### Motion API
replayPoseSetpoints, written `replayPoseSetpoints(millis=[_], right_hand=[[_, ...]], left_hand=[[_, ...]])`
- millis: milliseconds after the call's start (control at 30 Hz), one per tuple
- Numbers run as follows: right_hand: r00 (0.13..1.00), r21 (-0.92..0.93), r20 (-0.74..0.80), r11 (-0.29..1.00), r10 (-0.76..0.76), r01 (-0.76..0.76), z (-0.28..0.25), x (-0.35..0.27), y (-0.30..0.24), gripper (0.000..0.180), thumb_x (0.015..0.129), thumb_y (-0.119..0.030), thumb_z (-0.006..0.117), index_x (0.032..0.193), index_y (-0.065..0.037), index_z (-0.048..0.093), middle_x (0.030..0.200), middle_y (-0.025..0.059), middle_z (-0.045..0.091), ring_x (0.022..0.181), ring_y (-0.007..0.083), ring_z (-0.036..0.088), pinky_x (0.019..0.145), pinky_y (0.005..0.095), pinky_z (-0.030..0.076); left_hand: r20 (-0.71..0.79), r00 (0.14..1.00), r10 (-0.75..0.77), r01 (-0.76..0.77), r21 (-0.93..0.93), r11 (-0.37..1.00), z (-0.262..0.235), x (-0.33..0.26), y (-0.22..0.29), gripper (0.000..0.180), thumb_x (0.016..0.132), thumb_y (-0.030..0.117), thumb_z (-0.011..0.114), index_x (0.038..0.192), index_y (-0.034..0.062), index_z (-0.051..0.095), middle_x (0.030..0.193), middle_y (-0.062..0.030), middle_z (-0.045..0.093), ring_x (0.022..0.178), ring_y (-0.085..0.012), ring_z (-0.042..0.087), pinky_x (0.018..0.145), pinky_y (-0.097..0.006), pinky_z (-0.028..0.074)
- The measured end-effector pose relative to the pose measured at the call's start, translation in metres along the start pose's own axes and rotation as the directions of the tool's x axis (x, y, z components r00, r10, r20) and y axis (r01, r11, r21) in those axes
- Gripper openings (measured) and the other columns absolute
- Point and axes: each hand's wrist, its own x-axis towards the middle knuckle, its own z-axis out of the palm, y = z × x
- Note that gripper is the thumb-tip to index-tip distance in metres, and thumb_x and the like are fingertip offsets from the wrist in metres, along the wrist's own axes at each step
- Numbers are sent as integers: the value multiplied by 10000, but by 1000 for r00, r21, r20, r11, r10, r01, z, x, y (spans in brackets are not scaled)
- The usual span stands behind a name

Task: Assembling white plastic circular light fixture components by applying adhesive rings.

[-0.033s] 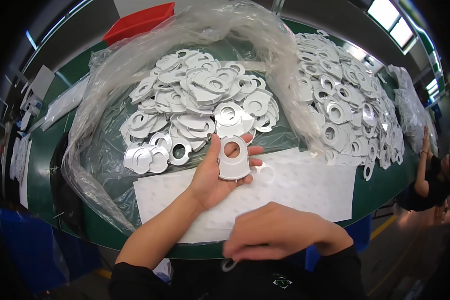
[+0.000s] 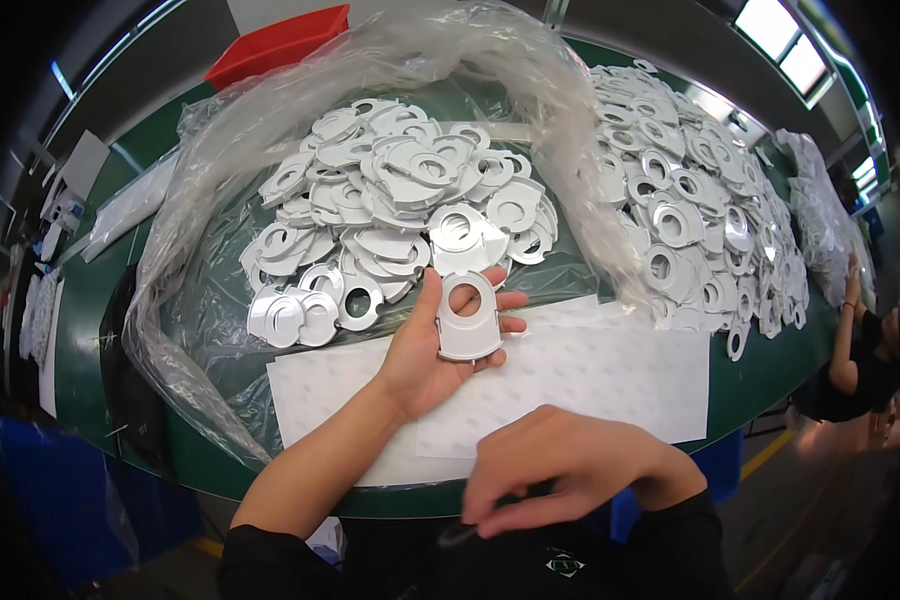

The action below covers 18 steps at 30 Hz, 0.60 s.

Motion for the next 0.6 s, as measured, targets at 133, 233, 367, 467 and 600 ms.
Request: replayPoseSetpoints(millis=[133, 233, 367, 467, 600], right_hand=[[825, 184, -554, 983, 113, -11, -9, -1, 19, 190, 769, 59, 690, 903, 20, 561, 847, 116, 635, 711, 131, 608, 602, 253, 489], [690, 200, -703, 979, 176, -46, -21, 8, 46, 215, 836, 4, 629, 1033, 13, 545, 895, 63, 592, 738, 89, 586, 541, 231, 519], [621, 362, -738, 931, 265, 34, -21, 13, 64, 237, 846, 0, 621, 1047, 49, 503, 854, 92, 577, 596, 99, 563, 472, 251, 539], [629, 351, -723, 936, 285, -21, -20, 14, 67, 229, 846, 0, 622, 1038, 47, 507, 855, 89, 577, 579, 88, 556, 472, 241, 535], [624, 342, -728, 939, 286, -31, -20, 15, 69, 226, 844, -2, 624, 1032, 46, 508, 851, 88, 577, 549, 80, 547, 461, 234, 527]], left_hand=[[-124, 992, -9, 16, 50, 999, 15, -4, -2, 752, 931, 644, 146, 1296, 54, 434, 1202, -138, 549, 1037, -218, 550, 759, -313, 470], [-230, 973, 24, -11, 59, 998, 18, -4, -5, 784, 910, 679, 123, 1179, 47, 499, 994, -104, 585, 863, -200, 582, 660, -291, 449], [-107, 993, 40, -25, 133, 991, 14, -4, -4, 799, 900, 695, 108, 1114, 44, 519, 846, -78, 577, 749, -181, 579, 591, -283, 427], [-103, 994, 39, -26, 124, 992, 13, -4, -4, 801, 902, 692, 103, 1114, 39, 516, 847, -81, 578, 753, -180, 578, 594, -282, 428], [-101, 994, 46, -32, 134, 990, 12, -4, -4, 802, 904, 689, 101, 1118, 34, 512, 847, -83, 577, 750, -183, 577, 596, -285, 429]])
